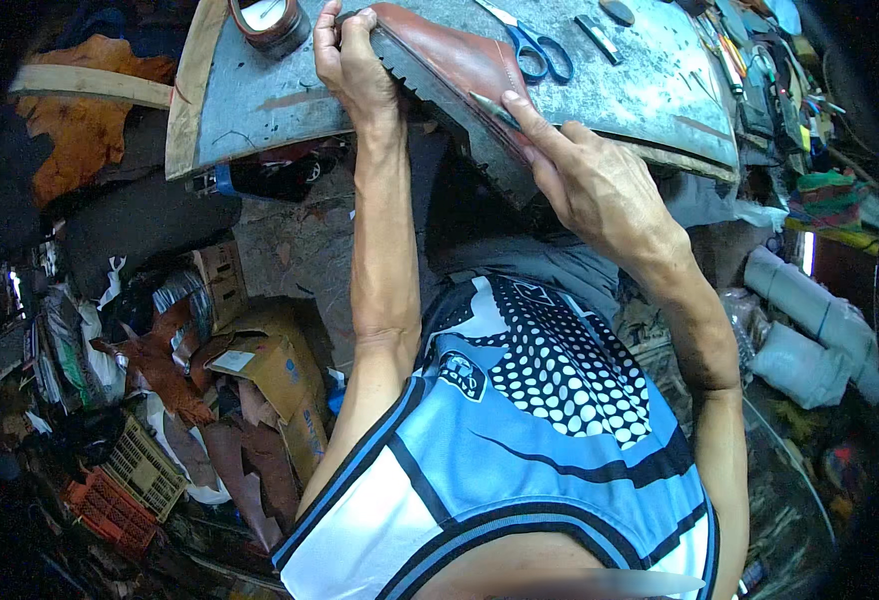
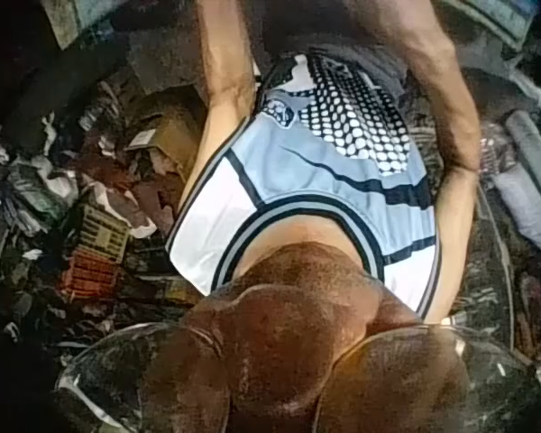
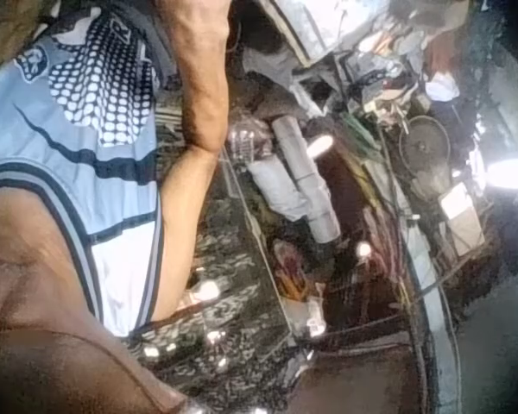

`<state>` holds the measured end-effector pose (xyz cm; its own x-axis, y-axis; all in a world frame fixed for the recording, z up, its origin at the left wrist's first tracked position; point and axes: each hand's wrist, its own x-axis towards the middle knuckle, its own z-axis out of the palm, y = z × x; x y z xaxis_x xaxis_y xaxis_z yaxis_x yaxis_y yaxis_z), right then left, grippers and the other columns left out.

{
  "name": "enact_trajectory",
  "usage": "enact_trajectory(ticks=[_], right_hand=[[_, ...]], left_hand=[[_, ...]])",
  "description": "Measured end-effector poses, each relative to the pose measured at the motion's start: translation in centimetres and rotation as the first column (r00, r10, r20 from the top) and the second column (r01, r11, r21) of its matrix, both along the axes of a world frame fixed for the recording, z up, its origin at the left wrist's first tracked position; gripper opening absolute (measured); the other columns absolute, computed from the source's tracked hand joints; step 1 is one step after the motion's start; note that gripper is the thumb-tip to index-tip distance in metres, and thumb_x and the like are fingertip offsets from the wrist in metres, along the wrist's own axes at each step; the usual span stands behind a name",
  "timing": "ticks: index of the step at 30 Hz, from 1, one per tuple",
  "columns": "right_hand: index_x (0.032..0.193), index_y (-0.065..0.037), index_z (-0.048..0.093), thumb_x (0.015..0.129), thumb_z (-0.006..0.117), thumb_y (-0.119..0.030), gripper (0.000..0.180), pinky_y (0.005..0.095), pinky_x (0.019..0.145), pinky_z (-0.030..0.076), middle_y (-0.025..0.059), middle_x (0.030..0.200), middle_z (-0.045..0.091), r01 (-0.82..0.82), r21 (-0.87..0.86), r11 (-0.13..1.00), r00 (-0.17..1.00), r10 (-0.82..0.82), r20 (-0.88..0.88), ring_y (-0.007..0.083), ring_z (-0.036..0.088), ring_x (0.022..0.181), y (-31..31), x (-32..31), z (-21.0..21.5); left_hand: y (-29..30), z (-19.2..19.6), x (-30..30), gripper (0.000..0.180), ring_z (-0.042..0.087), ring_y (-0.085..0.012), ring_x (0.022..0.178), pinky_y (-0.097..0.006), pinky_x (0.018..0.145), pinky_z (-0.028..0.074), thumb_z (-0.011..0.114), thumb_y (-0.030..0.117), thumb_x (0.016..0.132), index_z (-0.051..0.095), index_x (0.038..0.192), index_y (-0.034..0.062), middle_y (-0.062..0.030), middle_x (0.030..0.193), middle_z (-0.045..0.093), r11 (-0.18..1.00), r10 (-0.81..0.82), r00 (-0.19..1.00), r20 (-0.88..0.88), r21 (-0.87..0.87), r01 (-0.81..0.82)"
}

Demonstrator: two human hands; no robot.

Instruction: Trim and refine the edges of a shoe sole using a utility knife.

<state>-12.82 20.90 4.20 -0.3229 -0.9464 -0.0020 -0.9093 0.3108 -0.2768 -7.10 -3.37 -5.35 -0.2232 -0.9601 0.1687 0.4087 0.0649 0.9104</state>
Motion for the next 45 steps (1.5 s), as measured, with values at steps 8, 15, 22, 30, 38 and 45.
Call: enact_trajectory(ticks=[8, 15, 22, 30, 38, 45], right_hand=[[0.148, -0.017, 0.044, 0.098, 0.058, -0.024, 0.052, 0.0516, 0.067, 0.056, 0.0231, 0.089, 0.066, -0.013, 0.014, 1.0, 1.0, 0.013, 0.001, 0.042, 0.068, 0.075, -0.3, -0.1, 0.3], [0.148, -0.019, 0.044, 0.099, 0.057, -0.024, 0.051, 0.0518, 0.067, 0.056, 0.0232, 0.088, 0.065, -0.008, 0.027, 1.0, 1.0, 0.009, -0.028, 0.0415, 0.068, 0.076, 0.0, 0.0, 0.0], [0.151, -0.02, 0.04, 0.099, 0.058, -0.02, 0.055, 0.0498, 0.066, 0.054, 0.0199, 0.087, 0.063, -0.017, 0.021, 1.0, 1.0, 0.017, -0.013, 0.0387, 0.066, 0.073, -0.1, 0.0, 0.1], [0.147, -0.015, 0.045, 0.099, 0.057, -0.024, 0.051, 0.0518, 0.066, 0.056, 0.0231, 0.089, 0.066, -0.017, 0.028, 0.999, 1.0, 0.017, -0.017, 0.0413, 0.068, 0.074, -0.7, 0.2, 0.7], [0.146, -0.014, 0.047, 0.099, 0.057, -0.024, 0.05, 0.052, 0.067, 0.056, 0.0231, 0.088, 0.066, -0.031, 0.018, 0.999, 0.999, 0.032, -0.029, 0.0419, 0.068, 0.075, -1.3, 0.0, 0.6], [0.143, -0.011, 0.048, 0.098, 0.057, -0.024, 0.048, 0.0518, 0.066, 0.055, 0.0233, 0.087, 0.066, -0.06, -0.029, 0.998, 0.998, 0.059, -0.022, 0.042, 0.068, 0.075, -1.9, -0.3, 0.5]], left_hand=[[-0.1, 0.1, -0.1, 0.052, 0.054, -0.0215, 0.109, -0.031, 0.098, 0.042, 0.059, 0.024, 0.09, 0.056, 0.13, -0.0086, -0.013, 0.12, 0.06, 1.0, 0.008, 1.0, 0.008, -0.01, -0.008], [0.3, 0.0, 0.0, 0.052, 0.054, -0.0213, 0.108, -0.031, 0.097, 0.042, 0.059, 0.024, 0.09, 0.056, 0.13, -0.0088, -0.013, 0.119, 0.06, 1.0, 0.007, 1.0, 0.014, -0.019, -0.007], [0.0, -0.1, -0.1, 0.052, 0.054, -0.0211, 0.107, -0.031, 0.097, 0.043, 0.059, 0.024, 0.09, 0.057, 0.129, -0.009, -0.013, 0.118, 0.06, 0.999, 0.02, 1.0, 0.02, -0.034, -0.019], [0.3, 0.1, 0.1, 0.051, 0.054, -0.0209, 0.106, -0.031, 0.096, 0.043, 0.059, 0.024, 0.09, 0.057, 0.129, -0.0092, -0.0131, 0.117, 0.06, 0.998, 0.023, 0.999, 0.027, -0.051, -0.021], [0.2, 0.1, 0.2, 0.051, 0.054, -0.0207, 0.105, -0.031, 0.095, 0.043, 0.059, 0.024, 0.089, 0.057, 0.128, -0.0095, -0.0131, 0.117, 0.061, 0.998, 0.025, 0.999, 0.032, -0.066, -0.022], [0.0, -0.3, 0.1, 0.052, 0.054, -0.0198, 0.104, -0.03, 0.094, 0.043, 0.059, 0.023, 0.089, 0.057, 0.129, -0.0094, -0.0121, 0.115, 0.061, 0.998, 0.023, 0.999, 0.034, -0.057, -0.022]])
